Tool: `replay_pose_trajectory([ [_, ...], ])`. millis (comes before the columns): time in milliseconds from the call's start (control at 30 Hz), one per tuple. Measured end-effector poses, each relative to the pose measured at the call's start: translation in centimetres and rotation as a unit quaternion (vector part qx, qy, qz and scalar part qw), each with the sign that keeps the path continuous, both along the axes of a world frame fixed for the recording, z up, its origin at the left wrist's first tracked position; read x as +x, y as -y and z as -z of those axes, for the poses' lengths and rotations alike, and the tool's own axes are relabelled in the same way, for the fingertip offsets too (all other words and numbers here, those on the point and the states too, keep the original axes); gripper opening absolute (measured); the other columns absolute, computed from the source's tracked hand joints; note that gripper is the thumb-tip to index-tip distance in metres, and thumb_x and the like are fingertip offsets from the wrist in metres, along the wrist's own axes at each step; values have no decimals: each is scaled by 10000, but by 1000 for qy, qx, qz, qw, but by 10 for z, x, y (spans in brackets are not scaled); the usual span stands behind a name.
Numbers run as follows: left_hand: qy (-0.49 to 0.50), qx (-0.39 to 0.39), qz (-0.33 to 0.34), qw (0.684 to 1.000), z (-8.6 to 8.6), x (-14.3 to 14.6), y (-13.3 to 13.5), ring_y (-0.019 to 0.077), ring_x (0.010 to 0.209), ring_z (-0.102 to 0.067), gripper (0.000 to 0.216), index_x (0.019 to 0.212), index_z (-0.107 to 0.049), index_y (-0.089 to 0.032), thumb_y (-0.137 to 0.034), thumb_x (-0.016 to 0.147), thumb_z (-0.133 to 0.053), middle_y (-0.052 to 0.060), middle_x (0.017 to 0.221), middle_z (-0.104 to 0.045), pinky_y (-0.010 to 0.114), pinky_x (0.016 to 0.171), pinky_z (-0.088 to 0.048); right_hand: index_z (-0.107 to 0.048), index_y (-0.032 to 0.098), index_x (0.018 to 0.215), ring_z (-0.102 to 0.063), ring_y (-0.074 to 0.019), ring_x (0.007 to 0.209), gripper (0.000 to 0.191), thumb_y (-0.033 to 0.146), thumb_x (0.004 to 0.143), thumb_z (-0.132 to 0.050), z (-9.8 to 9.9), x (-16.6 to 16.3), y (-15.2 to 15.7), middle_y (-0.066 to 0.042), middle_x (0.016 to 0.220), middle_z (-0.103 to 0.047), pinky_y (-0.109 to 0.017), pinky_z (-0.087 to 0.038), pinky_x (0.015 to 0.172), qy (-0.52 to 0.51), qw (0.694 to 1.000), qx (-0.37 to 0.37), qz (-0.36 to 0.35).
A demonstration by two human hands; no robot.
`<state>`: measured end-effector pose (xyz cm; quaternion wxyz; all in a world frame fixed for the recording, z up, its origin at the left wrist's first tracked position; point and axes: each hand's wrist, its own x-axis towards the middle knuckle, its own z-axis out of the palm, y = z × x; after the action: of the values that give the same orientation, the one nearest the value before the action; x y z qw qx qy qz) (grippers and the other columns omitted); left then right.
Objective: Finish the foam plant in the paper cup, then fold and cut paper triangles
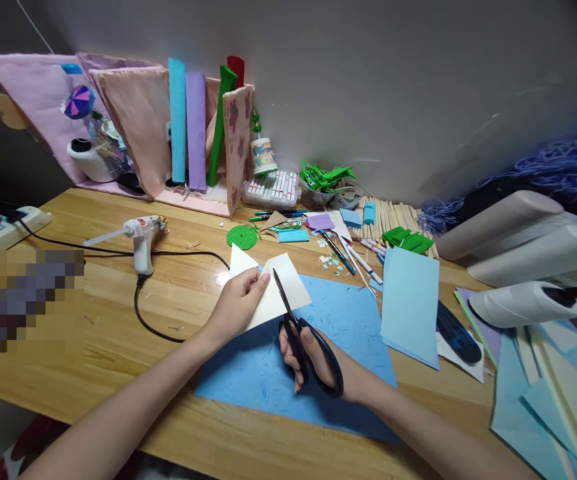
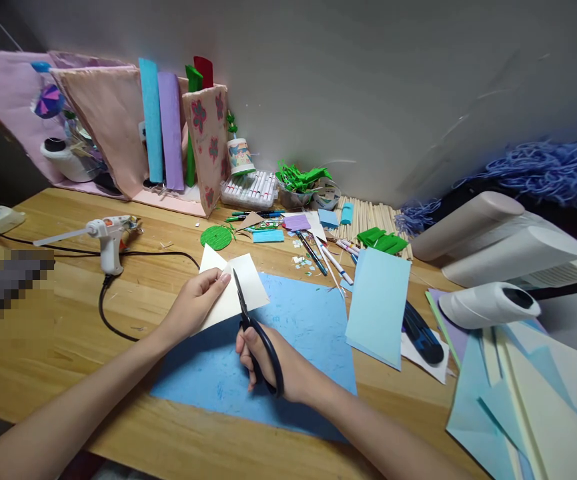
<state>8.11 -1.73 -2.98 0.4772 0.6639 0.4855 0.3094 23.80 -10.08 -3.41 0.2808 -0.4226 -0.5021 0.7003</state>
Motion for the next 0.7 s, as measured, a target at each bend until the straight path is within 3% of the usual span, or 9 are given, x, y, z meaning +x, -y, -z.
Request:
replay_pose_trajectory([
  [433, 56, -41, 2, 998, 0, -1, -1, 82, 529, -313, 350, 635, -410, -164, -453, 832, -431, -51, 583, -341, 206, 470, -231, -376, 182, 755, -339, -40, 385, 577, 756, 707, -343, 9, -5, 4, 81, 541, -312, -171, -393, 344, 7, 999, -5, 36],
  [700, 94, -100, 24, 990, -1, 1, 1, 70, 474, -314, 375, 635, -426, -163, -502, 781, -493, -62, 540, -338, 196, 437, -197, -422, 167, 820, -386, -56, 437, 637, 767, 726, -231, 10, -5, 4, 60, 575, -353, -230, -475, 460, -5, 1000, 14, 24],
])
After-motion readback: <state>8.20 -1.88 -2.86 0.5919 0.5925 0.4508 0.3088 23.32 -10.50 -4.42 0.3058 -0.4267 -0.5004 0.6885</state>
